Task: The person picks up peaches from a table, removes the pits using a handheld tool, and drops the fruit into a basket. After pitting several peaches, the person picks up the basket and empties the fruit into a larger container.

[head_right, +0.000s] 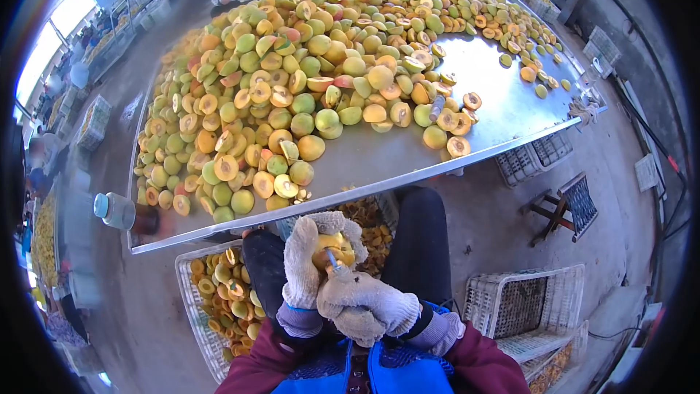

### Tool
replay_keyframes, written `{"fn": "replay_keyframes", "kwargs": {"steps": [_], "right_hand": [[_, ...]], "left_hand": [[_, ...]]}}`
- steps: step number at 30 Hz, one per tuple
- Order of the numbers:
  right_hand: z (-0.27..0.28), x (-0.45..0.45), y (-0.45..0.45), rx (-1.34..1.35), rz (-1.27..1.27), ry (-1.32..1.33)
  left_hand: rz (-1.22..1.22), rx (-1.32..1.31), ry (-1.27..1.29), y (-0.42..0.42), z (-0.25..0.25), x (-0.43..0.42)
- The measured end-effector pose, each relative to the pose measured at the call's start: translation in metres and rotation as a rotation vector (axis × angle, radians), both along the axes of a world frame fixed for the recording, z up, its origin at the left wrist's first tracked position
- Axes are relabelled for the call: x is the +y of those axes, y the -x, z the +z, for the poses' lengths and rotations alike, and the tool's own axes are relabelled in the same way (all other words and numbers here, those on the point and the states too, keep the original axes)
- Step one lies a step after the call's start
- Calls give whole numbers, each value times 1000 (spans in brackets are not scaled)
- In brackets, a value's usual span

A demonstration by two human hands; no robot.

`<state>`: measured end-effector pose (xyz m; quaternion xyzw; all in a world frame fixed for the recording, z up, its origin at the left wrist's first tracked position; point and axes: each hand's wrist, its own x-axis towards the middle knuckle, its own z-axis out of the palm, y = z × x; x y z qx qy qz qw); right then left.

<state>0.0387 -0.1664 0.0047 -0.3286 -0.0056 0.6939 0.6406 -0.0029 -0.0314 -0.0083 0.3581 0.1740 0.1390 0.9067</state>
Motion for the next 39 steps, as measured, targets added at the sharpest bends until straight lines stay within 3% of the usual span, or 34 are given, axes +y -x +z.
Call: {"fn": "replay_keyframes", "kwargs": {"steps": [2,4,6,7,8,10,11,12,14,16,18,20,22,23,26,30,32,34,36,39], "right_hand": [[0,3,2,0,14,4],[2,5,2,11,8,8],[-1,3,-1,-2,57,2],[-4,2,-2,-14,92,-9],[-9,1,1,-10,90,-7],[-19,0,7,122,66,-147],[-18,2,11,123,63,-151],[-16,5,15,77,43,-151],[-11,4,18,34,18,-149],[-5,0,11,245,114,-160],[0,-2,6,163,108,-89],[7,2,4,85,113,-23],[14,10,4,-237,71,-11],[9,8,-1,-216,134,1],[12,9,1,-217,95,24],[-4,4,3,-126,150,62],[-5,2,8,-220,158,-137],[7,4,-1,-113,249,-133],[12,10,-2,-254,109,10],[0,2,-6,-287,213,81]], "left_hand": [[-9,54,183,2,-6,3],[-9,34,160,5,0,5],[-183,-58,-125,7,4,14],[-279,14,-199,8,5,22],[-282,17,-196,11,6,26],[-332,-41,-581,13,8,34],[-227,-225,-772,15,4,37],[-230,-225,-773,18,3,34],[-91,-333,-476,25,-2,22],[-56,-308,-394,21,-2,12],[-16,-117,9,21,8,2],[1,-41,9,15,0,1],[-131,-202,685,6,-21,6],[-103,-116,521,7,-13,6],[-31,42,398,11,-4,7],[104,30,207,12,-14,18],[183,109,183,17,-22,37],[201,115,146,31,-25,45],[227,136,128,48,-25,51],[371,184,52,87,-32,69]]}}
